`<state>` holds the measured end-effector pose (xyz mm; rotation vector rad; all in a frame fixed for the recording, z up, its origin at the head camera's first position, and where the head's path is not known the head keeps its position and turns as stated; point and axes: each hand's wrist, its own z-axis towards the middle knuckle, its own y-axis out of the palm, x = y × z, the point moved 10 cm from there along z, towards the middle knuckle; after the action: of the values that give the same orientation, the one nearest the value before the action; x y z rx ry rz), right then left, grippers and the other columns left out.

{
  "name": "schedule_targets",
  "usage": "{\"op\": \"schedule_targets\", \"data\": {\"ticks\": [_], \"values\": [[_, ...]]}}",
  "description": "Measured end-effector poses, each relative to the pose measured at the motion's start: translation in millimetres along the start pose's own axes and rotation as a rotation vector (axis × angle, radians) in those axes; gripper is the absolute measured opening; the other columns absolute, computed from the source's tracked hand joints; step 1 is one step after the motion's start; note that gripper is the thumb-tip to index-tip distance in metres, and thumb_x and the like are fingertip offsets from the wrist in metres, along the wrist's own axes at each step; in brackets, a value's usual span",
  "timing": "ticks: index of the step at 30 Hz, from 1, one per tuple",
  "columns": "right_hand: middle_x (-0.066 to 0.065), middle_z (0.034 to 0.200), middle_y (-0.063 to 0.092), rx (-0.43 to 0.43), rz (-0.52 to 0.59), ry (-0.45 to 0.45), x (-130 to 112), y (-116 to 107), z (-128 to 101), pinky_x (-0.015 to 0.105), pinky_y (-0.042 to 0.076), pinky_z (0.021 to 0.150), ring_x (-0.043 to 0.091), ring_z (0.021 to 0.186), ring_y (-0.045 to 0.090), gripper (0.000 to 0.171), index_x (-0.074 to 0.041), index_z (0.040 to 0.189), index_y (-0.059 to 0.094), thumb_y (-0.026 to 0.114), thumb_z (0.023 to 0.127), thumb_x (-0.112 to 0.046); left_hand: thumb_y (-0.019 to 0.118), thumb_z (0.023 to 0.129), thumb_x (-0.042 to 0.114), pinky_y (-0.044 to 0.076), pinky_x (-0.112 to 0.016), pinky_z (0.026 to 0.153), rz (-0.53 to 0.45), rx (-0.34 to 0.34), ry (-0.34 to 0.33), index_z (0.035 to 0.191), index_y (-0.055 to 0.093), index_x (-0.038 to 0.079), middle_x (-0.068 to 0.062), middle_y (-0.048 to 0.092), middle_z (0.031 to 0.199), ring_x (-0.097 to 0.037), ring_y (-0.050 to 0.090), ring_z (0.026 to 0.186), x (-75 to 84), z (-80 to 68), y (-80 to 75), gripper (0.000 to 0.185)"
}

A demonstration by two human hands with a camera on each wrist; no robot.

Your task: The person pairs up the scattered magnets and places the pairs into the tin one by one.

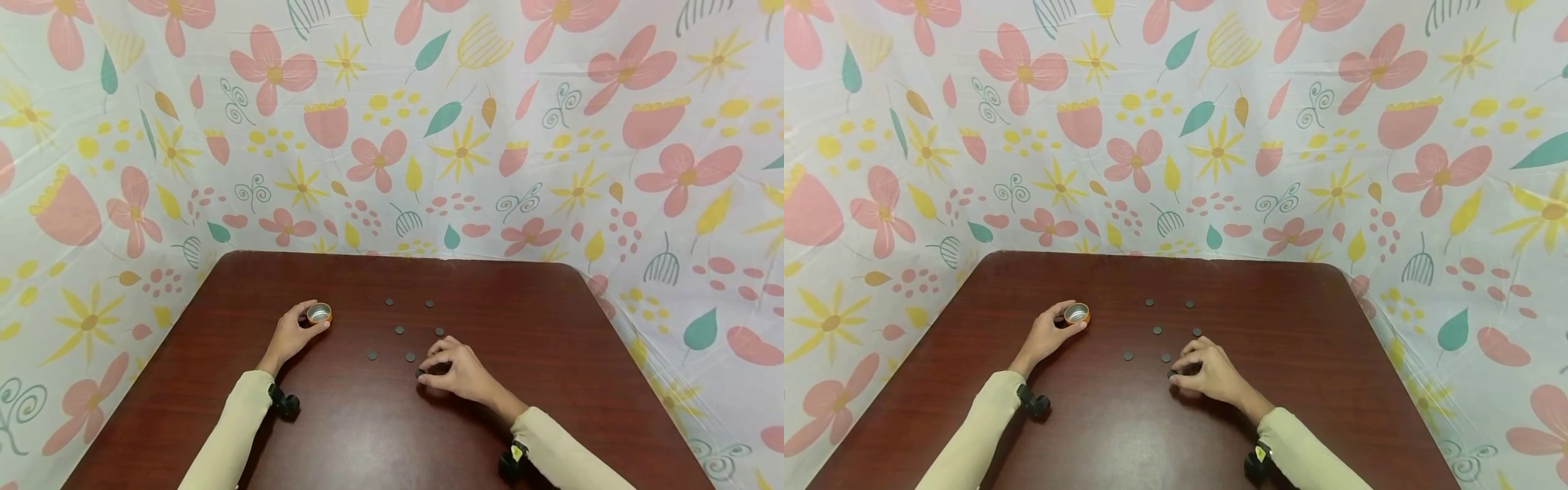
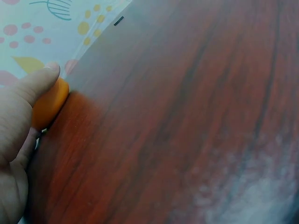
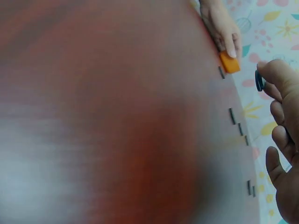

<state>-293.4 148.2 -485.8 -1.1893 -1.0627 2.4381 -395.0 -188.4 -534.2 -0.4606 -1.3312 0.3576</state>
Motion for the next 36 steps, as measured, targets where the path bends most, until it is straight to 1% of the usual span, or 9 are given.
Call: {"op": "schedule_targets", "data": {"ticks": [7,12,17,20,23,24,29,31,36], "values": [[-0.012,0.099,0.066,-0.114,0.026,-0.030,-8,6,47,0.031,0.052,0.074,0.008,0.093,0.055,0.011,-0.027,0.093,0.084,0.086,0.083,-0.031,0.082,0.089,0.034,0.048,-0.054,0.101,-0.018,-0.010,-0.020,0.147,0.055,0.009,-0.013,0.064,0.132,-0.033,0.058,0.121,0.6,-0.5,-0.9,0.069],[-0.009,0.102,0.068,-0.200,0.050,-0.070,-18,18,88,0.040,0.053,0.080,0.012,0.099,0.056,0.012,-0.024,0.095,0.084,0.084,0.086,-0.032,0.082,0.089,0.034,0.049,-0.053,0.100,-0.016,-0.011,-0.020,0.147,0.055,0.009,-0.013,0.064,0.133,-0.032,0.059,0.120,1.1,-0.4,-2.2,0.069],[-0.002,0.107,0.071,-0.220,0.078,-0.076,-21,35,132,0.046,0.054,0.086,0.014,0.103,0.057,0.016,-0.019,0.097,0.084,0.083,0.087,-0.032,0.083,0.088,0.033,0.050,-0.053,0.099,-0.022,-0.011,-0.020,0.147,0.055,0.009,-0.012,0.064,0.134,-0.032,0.060,0.119,0.2,-0.1,-2.1,0.069],[-0.003,0.106,0.071,-0.217,0.079,-0.073,-21,48,158,0.045,0.053,0.088,0.014,0.102,0.058,0.017,-0.019,0.097,0.084,0.084,0.087,-0.032,0.083,0.088,0.033,0.050,-0.053,0.099,-0.030,-0.014,-0.022,0.147,0.056,0.009,-0.012,0.064,0.134,-0.031,0.060,0.119,-0.4,0.4,-1.3,0.069],[-0.008,0.103,0.071,-0.213,0.075,-0.058,-20,63,178,0.042,0.053,0.088,0.012,0.100,0.059,0.017,-0.020,0.098,0.084,0.083,0.088,-0.033,0.083,0.087,0.034,0.050,-0.053,0.100,-0.031,-0.009,-0.024,0.147,0.056,0.010,-0.012,0.064,0.134,-0.031,0.060,0.119,-1.5,1.5,-1.9,0.070],[-0.009,0.103,0.071,-0.212,0.071,-0.048,-20,68,184,0.039,0.052,0.088,0.011,0.099,0.059,0.016,-0.021,0.098,0.084,0.083,0.088,-0.033,0.083,0.087,0.035,0.050,-0.054,0.100,-0.025,-0.008,-0.021,0.147,0.055,0.009,-0.012,0.065,0.134,-0.032,0.060,0.119,-1.6,1.9,-2.2,0.071],[-0.007,0.105,0.072,-0.201,0.103,0.005,-18,91,201,0.035,0.053,0.088,0.011,0.102,0.061,0.021,-0.015,0.102,0.084,0.082,0.089,-0.032,0.084,0.087,0.034,0.049,-0.054,0.101,-0.005,0.006,-0.019,0.146,0.056,0.008,-0.012,0.066,0.131,-0.033,0.060,0.118,-2.4,3.3,-3.8,0.071],[-0.005,0.106,0.072,-0.195,0.123,0.022,-16,99,204,0.033,0.053,0.086,0.012,0.102,0.061,0.022,-0.015,0.103,0.083,0.082,0.090,-0.032,0.085,0.086,0.033,0.049,-0.053,0.101,-0.011,0.011,-0.023,0.146,0.057,0.008,-0.012,0.066,0.131,-0.033,0.060,0.118,-2.9,3.6,-3.9,0.070],[-0.005,0.104,0.071,-0.163,0.165,0.078,-8,114,207,0.030,0.055,0.079,0.011,0.098,0.063,0.018,-0.018,0.102,0.083,0.082,0.090,-0.030,0.084,0.087,0.032,0.049,-0.053,0.100,-0.013,0.009,-0.020,0.146,0.056,0.007,-0.012,0.066,0.131,-0.032,0.060,0.117,-4.0,3.3,-2.9,0.070]]}}
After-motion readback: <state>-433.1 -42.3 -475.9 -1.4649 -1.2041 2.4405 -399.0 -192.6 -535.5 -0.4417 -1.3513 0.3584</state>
